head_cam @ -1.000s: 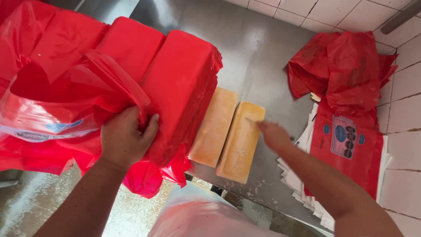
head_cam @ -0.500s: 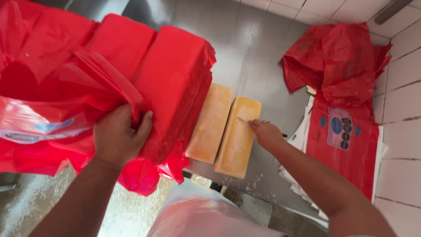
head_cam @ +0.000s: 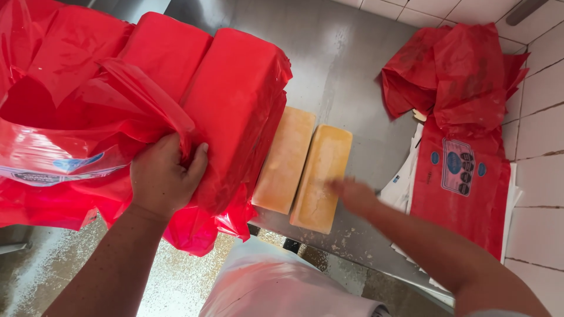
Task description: The person repeatedly picks up rectangular food blocks, wraps each in a red plastic bag, and places the wrapped items on a nearby stainless steel counter. The person also uses a knife to trim the edges of some blocks before wrapping.
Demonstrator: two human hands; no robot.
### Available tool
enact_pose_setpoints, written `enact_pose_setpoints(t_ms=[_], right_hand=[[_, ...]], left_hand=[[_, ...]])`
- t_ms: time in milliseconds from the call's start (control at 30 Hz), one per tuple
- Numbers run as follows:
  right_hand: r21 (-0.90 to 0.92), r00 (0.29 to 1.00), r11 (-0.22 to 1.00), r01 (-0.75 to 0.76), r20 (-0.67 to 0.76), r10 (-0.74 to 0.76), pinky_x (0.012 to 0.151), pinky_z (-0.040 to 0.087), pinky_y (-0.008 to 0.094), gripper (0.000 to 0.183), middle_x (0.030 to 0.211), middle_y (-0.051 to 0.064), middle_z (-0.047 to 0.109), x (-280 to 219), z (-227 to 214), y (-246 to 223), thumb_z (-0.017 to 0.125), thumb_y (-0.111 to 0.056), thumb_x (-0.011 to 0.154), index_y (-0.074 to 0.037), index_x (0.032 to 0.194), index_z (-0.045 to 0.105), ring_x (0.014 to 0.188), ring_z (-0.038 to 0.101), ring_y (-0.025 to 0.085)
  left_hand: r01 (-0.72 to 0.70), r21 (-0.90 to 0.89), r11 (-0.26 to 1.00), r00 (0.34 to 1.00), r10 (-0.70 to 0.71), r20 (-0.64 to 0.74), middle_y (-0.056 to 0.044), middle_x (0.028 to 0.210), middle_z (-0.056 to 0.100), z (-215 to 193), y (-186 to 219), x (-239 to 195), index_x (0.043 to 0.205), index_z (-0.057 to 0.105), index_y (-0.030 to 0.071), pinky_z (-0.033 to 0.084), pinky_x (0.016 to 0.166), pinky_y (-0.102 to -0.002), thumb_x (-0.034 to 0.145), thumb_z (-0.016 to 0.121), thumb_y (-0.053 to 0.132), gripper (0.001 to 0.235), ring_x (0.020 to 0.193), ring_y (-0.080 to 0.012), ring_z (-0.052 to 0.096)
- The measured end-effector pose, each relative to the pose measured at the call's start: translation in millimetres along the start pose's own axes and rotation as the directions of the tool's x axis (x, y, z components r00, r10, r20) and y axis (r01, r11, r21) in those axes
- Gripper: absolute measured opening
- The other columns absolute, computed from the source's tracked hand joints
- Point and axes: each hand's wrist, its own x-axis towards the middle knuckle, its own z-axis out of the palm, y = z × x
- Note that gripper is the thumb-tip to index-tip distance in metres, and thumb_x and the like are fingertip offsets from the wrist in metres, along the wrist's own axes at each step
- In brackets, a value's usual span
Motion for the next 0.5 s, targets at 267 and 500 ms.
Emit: enact_pose_setpoints(t_ms=[267,500], right_hand=[[0.105,0.983,0.982,-0.158,0.107,0.147,0.085,0.058,0.055,0.046,0.127,0.005,0.071,4.9,-62.5,-28.8,0.041,-0.012,0.099,-0.023,0.139,0.061,0.108,0.071,0.043],[-0.27,0.984,0.953,0.136,-0.077,-0.162,0.057,0.058,0.049,0.019,0.108,0.021,0.065,-17.3,-15.4,-46.6,0.052,-0.02,0.096,-0.023,0.115,0.054,0.072,0.072,0.046]], left_hand=[[-0.004,-0.077,0.997,1.0,0.003,-0.003,-0.006,0.055,0.048,-3.1,1.4,-0.6,0.073,0.053,0.013,0.047,0.054,-0.036,0.105,0.067,0.039,0.043,0.059,-0.027,0.062],[-0.007,-0.099,0.995,1.0,0.01,0.026,-0.006,0.052,0.044,-8.5,5.6,-0.1,0.073,0.05,0.012,0.048,0.054,-0.036,0.106,0.066,0.037,0.045,0.055,-0.0261,0.058]])
